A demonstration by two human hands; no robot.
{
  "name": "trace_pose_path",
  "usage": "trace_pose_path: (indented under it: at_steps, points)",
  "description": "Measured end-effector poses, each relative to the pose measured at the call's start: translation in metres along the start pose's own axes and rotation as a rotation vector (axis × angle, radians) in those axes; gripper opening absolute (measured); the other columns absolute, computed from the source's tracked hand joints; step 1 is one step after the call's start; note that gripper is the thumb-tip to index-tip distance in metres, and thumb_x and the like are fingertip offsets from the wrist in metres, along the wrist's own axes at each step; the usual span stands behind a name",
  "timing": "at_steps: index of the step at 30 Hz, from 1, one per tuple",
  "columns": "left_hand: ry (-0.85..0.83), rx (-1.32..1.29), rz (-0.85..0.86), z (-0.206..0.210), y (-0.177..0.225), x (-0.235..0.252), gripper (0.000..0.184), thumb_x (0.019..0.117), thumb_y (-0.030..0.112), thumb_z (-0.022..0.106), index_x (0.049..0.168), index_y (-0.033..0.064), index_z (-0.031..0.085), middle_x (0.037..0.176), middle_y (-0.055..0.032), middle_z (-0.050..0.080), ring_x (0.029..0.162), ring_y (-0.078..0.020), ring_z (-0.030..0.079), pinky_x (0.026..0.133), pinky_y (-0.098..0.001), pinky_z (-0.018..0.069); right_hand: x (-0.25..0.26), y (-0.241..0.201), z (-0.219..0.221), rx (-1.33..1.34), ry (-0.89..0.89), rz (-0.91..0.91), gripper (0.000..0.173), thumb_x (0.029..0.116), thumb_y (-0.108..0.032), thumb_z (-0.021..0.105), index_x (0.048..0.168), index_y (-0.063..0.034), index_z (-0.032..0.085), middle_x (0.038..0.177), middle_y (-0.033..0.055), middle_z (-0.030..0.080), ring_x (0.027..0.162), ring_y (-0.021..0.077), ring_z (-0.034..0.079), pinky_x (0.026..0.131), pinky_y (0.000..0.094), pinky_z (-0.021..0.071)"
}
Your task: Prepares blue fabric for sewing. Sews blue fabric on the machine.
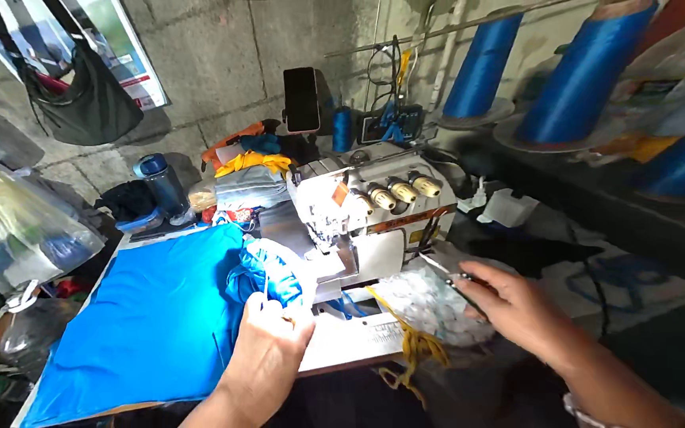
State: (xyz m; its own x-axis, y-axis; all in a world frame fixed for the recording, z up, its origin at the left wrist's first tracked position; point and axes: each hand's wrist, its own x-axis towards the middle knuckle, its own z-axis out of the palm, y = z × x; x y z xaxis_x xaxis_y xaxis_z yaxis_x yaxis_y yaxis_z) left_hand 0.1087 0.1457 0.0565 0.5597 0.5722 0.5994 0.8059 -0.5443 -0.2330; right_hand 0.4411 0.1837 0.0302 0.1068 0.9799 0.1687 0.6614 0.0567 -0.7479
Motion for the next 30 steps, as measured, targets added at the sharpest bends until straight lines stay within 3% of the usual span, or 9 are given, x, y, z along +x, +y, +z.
trace_pose_path:
  at_steps: [2,3,6,8,13,16,17,21,30]
  points:
    - [0.031,-0.044,0.036,0.002,0.0,0.001,0.018,0.0881,0.01,0.059,0.092,0.012,0.076,0.062,-0.0016,0.058,0.059,-0.0208,0.059,0.062,-0.0369,0.0491,-0.002,-0.02,-0.006,0.097,-0.054,0.007,0.032,0.1051,-0.008,0.051,0.135,0.0028,0.058,0.085,0.0166,0.064,0.058,0.0199,0.058,0.056,0.0396,0.0514]
    - [0.051,-0.066,0.049,0.002,0.001,0.002,0.018,0.0901,0.01,0.057,0.092,0.0119,0.075,0.062,-0.0021,0.058,0.057,-0.0208,0.058,0.057,-0.0351,0.0478,-0.002,-0.03,-0.005,0.108,-0.1,-0.036,0.034,0.1017,-0.006,0.057,0.135,0.0014,0.058,0.082,0.0143,0.063,0.056,0.0179,0.056,0.054,0.0378,0.0507]
    - [0.111,-0.109,0.053,-0.004,0.008,0.004,0.022,0.0981,0.013,0.052,0.095,0.0126,0.074,0.065,-0.0016,0.058,0.057,-0.0187,0.056,0.053,-0.0316,0.0446,-0.006,-0.065,0.013,-0.041,-0.176,-0.206,0.045,0.0872,-0.004,0.077,0.131,-0.0053,0.065,0.086,0.0123,0.068,0.067,0.0236,0.063,0.063,0.0464,0.0547]
    - [0.139,-0.101,0.058,-0.008,0.011,0.004,0.02,0.0988,0.012,0.052,0.095,0.0128,0.072,0.067,-0.001,0.06,0.058,-0.0171,0.056,0.053,-0.0301,0.0448,-0.008,-0.088,0.028,-0.208,-0.204,-0.296,0.039,0.0873,-0.008,0.078,0.125,-0.0089,0.071,0.093,0.0133,0.071,0.078,0.0293,0.068,0.072,0.0527,0.0568]
    - [0.17,-0.082,0.086,-0.015,0.015,0.0,0.02,0.0991,0.009,0.051,0.094,0.0103,0.071,0.067,-0.0007,0.057,0.057,-0.0158,0.053,0.054,-0.0286,0.0416,-0.007,-0.119,0.057,-0.52,-0.195,-0.435,0.029,0.0913,-0.008,0.073,0.12,-0.0122,0.074,0.096,0.0133,0.071,0.081,0.0313,0.071,0.07,0.049,0.0583]
    - [0.153,-0.092,0.075,-0.014,0.019,-0.005,0.019,0.0984,0.009,0.052,0.092,0.0112,0.07,0.066,-0.0003,0.058,0.057,-0.0153,0.053,0.054,-0.0283,0.0415,-0.013,-0.125,0.067,-0.539,-0.133,-0.484,0.017,0.0884,-0.004,0.074,0.105,-0.0072,0.075,0.088,0.012,0.069,0.074,0.0304,0.07,0.063,0.0471,0.058]
    - [0.139,-0.098,0.064,-0.013,0.02,-0.008,0.02,0.0988,0.009,0.051,0.091,0.0115,0.069,0.066,-0.0002,0.056,0.056,-0.0152,0.052,0.053,-0.0281,0.0414,-0.014,-0.125,0.069,-0.528,-0.128,-0.479,0.016,0.0884,-0.004,0.074,0.105,-0.0067,0.075,0.088,0.0122,0.069,0.075,0.0308,0.07,0.064,0.0475,0.0581]
    - [0.092,-0.113,0.028,-0.007,0.02,-0.019,0.02,0.0992,0.011,0.051,0.089,0.0116,0.068,0.065,-0.0002,0.054,0.055,-0.0159,0.052,0.051,-0.0285,0.0414,-0.014,-0.105,0.074,-0.374,-0.183,-0.403,0.034,0.0917,-0.007,0.072,0.126,-0.0078,0.072,0.099,0.0147,0.073,0.086,0.0335,0.072,0.076,0.0533,0.0585]
    - [0.115,-0.129,-0.008,-0.004,0.025,-0.017,0.021,0.0996,0.012,0.051,0.087,0.0114,0.068,0.063,0.0005,0.053,0.054,-0.0148,0.05,0.05,-0.0273,0.0397,-0.019,-0.101,0.079,-0.385,-0.085,-0.475,0.035,0.0877,-0.006,0.074,0.123,-0.0098,0.073,0.091,0.013,0.072,0.078,0.031,0.072,0.068,0.0489,0.0591]
